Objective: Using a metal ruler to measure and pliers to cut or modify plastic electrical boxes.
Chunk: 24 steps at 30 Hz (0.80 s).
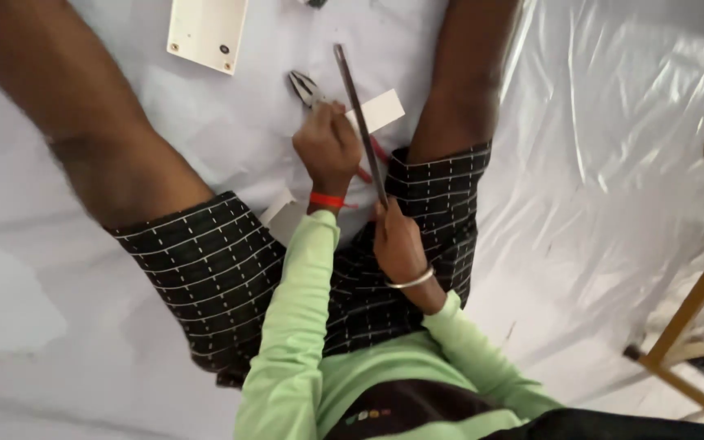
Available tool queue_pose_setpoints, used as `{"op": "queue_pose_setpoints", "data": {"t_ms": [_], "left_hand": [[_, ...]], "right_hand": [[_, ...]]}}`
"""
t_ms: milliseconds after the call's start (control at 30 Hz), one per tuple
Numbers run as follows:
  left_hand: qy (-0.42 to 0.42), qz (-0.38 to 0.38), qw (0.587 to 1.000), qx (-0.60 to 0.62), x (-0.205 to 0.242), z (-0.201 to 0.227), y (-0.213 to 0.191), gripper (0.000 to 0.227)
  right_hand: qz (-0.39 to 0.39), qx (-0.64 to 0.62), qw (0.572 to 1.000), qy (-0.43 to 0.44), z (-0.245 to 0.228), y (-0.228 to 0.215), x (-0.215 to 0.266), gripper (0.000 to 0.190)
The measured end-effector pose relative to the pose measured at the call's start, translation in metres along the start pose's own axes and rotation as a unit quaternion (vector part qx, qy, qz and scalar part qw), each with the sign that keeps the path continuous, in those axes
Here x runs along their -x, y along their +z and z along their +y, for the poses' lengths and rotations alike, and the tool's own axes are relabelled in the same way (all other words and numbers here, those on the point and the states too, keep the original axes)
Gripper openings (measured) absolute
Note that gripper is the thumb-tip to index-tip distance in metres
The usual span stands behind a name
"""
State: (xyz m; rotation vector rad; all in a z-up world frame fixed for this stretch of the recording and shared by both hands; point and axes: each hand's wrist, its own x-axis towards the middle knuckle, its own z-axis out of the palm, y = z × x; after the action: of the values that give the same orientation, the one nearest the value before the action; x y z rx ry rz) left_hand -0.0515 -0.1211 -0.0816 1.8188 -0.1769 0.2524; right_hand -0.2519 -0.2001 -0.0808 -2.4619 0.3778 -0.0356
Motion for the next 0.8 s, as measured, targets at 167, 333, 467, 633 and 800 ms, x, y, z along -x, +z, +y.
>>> {"op": "queue_pose_setpoints", "data": {"t_ms": [167, 333, 467, 633, 800], "left_hand": [[-0.024, -0.05, 0.997, -0.05, 0.028, -0.002, -0.005, 0.024], [-0.036, -0.021, 0.999, -0.023, 0.024, -0.008, 0.003, 0.023], [-0.054, -0.047, 0.997, -0.043, 0.018, -0.005, 0.0, 0.026], [-0.051, -0.035, 0.997, -0.041, 0.034, -0.009, 0.001, 0.025], [-0.052, -0.017, 0.998, -0.036, 0.018, -0.011, 0.009, 0.021]], "right_hand": [[-0.023, 0.017, 1.0, -0.001, -0.053, -0.024, -0.032, 0.04], [-0.035, -0.042, 0.998, 0.033, -0.044, -0.022, -0.027, 0.042], [-0.025, -0.019, 0.998, 0.053, -0.029, -0.011, -0.014, 0.045], [-0.022, -0.134, 0.985, 0.107, -0.054, -0.024, -0.027, 0.034], [0.01, -0.027, 0.999, -0.025, -0.028, -0.014, 0.001, 0.034]]}}
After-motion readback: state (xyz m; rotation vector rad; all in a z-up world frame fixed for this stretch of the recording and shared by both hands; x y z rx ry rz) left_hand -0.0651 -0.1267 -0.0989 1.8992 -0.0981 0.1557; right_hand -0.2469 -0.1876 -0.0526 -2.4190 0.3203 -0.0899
